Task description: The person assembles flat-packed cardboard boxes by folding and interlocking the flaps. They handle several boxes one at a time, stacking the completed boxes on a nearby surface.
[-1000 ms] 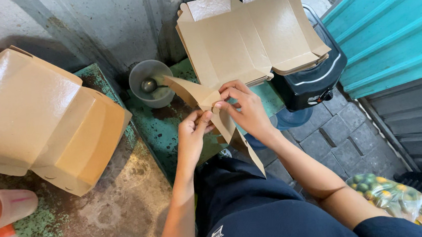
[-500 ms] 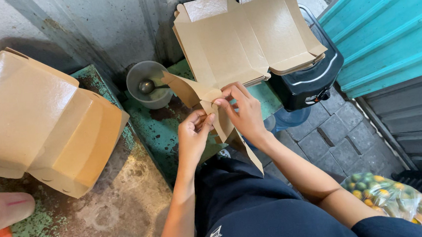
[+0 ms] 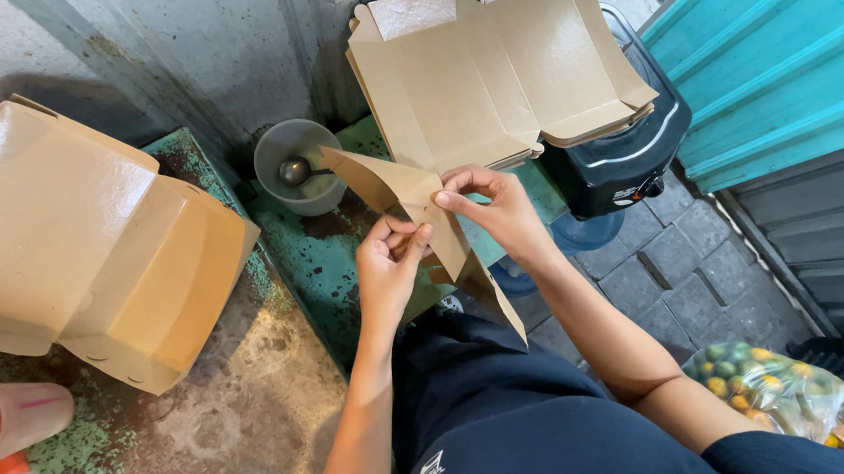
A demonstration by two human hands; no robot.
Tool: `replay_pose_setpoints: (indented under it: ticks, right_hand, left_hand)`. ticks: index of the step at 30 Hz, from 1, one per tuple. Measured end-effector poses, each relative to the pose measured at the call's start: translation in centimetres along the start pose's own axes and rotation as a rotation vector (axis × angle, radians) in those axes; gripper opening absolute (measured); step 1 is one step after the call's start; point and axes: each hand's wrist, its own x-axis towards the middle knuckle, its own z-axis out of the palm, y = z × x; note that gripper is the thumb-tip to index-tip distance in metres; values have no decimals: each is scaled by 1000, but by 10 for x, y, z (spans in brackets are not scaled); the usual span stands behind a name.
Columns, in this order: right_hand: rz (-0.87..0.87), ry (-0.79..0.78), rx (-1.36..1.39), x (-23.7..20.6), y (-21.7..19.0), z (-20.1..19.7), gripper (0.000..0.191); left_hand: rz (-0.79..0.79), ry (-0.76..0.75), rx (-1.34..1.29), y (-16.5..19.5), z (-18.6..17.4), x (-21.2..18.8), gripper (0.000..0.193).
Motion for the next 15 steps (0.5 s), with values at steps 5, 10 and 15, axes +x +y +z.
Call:
replay_pose_setpoints:
  ticks: [5,10,15]
  right_hand:
    - [61,89,-33,-5,8,8,14]
    - [-4,99,-52,-2,22,8,13]
    - [28,118,75,-1,37,10,13]
  left_hand:
    - [67,61,68,-5,3,1,21]
    - [76,79,113,-4,8,-2,21]
    - [53,131,184,1,16,-6,23]
